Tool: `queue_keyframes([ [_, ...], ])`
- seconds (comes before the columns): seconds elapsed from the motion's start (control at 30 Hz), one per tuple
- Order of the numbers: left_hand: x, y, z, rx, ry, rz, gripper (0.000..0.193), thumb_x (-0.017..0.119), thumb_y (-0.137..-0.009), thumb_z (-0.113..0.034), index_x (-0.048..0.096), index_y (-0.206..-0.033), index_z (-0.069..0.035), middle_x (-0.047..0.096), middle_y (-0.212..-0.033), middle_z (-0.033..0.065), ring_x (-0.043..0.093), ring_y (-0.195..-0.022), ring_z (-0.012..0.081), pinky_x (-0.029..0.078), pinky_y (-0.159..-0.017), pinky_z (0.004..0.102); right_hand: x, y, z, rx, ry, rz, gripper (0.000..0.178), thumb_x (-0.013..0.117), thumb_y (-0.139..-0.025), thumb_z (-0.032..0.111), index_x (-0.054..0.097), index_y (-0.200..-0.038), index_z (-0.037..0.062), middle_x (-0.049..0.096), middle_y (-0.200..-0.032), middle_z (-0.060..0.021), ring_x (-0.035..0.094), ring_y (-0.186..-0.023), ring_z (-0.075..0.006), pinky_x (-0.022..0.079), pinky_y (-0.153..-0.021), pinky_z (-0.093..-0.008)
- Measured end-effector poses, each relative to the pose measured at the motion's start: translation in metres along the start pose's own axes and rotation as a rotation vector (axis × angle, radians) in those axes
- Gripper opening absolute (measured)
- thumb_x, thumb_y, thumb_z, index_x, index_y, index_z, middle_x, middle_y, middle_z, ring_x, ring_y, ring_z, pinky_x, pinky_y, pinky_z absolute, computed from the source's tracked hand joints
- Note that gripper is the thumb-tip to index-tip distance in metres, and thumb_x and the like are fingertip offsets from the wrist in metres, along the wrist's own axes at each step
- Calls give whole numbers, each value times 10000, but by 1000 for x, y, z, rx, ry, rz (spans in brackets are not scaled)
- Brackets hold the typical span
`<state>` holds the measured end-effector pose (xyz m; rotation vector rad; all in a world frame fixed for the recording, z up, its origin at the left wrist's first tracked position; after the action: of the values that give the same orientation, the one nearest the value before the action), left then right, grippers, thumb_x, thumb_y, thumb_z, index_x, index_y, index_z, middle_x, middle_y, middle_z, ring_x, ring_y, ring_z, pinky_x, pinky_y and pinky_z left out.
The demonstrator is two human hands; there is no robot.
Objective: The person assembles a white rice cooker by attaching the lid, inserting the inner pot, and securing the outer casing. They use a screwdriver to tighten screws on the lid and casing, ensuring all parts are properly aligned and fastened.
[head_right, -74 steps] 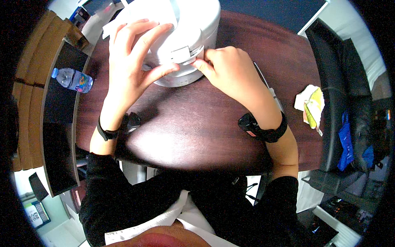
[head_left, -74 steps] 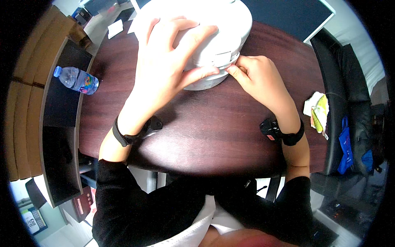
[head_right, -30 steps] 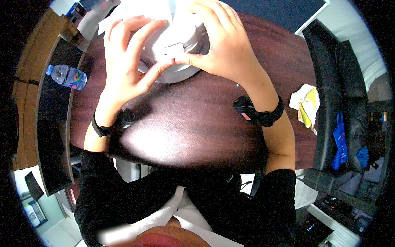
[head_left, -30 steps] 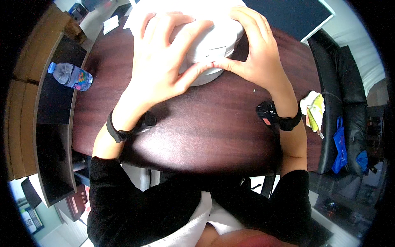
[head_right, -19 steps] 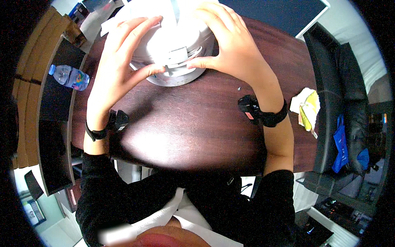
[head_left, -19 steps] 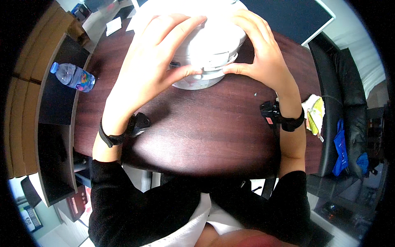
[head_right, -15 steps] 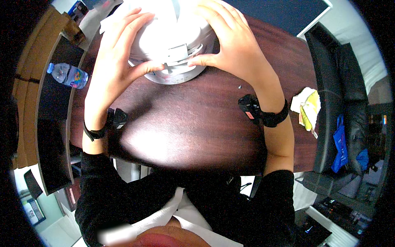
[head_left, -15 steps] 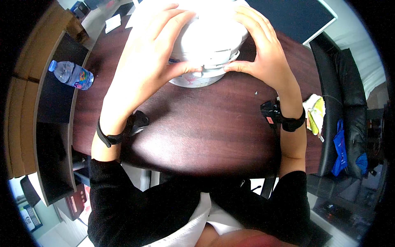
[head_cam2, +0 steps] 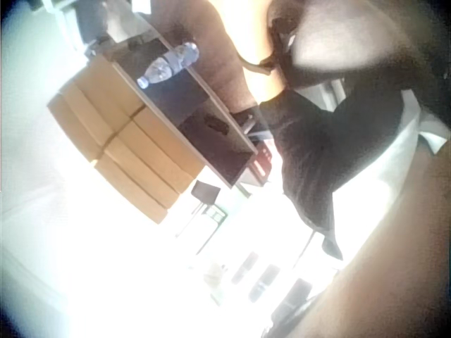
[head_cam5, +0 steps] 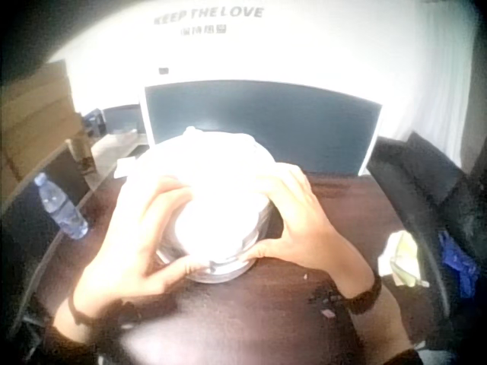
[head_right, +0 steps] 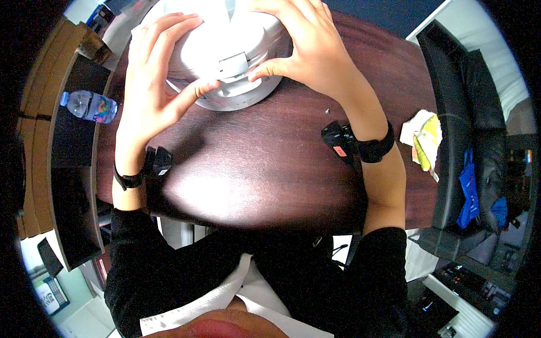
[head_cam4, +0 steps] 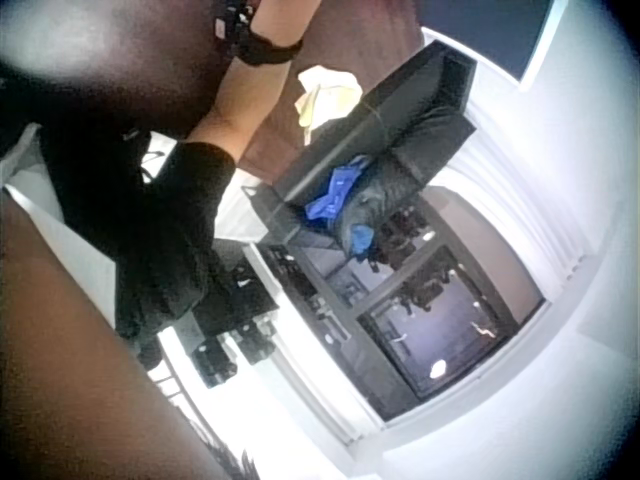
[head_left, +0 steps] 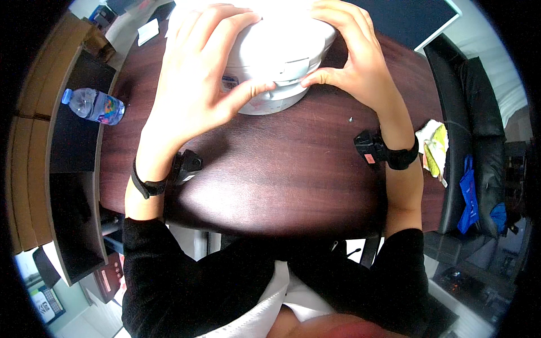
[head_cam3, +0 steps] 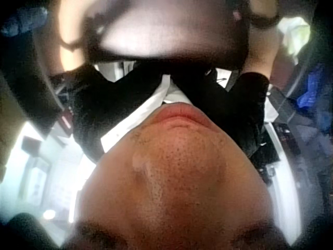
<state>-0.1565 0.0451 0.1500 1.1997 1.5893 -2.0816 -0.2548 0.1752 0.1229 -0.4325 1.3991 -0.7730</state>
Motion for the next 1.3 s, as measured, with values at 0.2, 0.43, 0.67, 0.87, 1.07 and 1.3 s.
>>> queue_keyframes([
  [0.2,2,0,6,-28,24,21,854,903,-642,-401,603,-1356,-41,600,-1346,160,546,-1275,359,411,-1095,472,1,-1,-4,43,-85,42,884,906,-696,414,517,-1380,10,475,-1445,-221,386,-1413,-399,327,-1188,-512],
  [0.43,2,1,5,-4,-25,15,857,905,-638,-403,594,-1357,-55,590,-1343,145,544,-1285,349,416,-1096,473,6,5,-6,157,14,143,911,879,-747,345,436,-1445,-39,395,-1518,-266,327,-1469,-425,291,-1231,-509],
  [0.67,1,-1,1,21,-40,29,856,900,-647,-434,592,-1348,-53,590,-1342,150,539,-1298,345,412,-1097,488,-24,11,7,125,93,-194,841,949,-632,388,577,-1320,78,582,-1326,-137,560,-1293,-294,479,-1058,-391],
  [0.87,0,-2,1,28,-30,38,820,896,-666,-428,604,-1322,-32,600,-1306,163,549,-1265,355,418,-1086,482,1,27,2,403,125,144,475,900,-738,394,651,-965,61,668,-819,-36,647,-723,-175,524,-675,-318],
  [1.07,-1,-2,0,24,-13,3,811,900,-663,-415,609,-1315,-33,605,-1295,159,555,-1251,350,422,-1080,478,-1,24,17,406,92,132,400,880,-786,377,668,-906,60,621,-683,-20,580,-580,-122,444,-544,-282],
  [1.3,0,0,5,-2,2,51,858,891,-651,-418,599,-1365,-43,602,-1360,149,537,-1313,344,407,-1112,483,2,22,13,402,44,120,359,877,-795,317,648,-874,53,571,-597,-32,538,-517,-127,407,-506,-293],
])
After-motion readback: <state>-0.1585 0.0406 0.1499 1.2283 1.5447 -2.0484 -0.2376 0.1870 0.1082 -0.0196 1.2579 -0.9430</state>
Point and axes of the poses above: each hand's wrist, its own y-axis away from the middle knuckle, its own x-axis out of the palm, z = x × y, the point moved 10 cm from there along -y, towards the middle knuckle
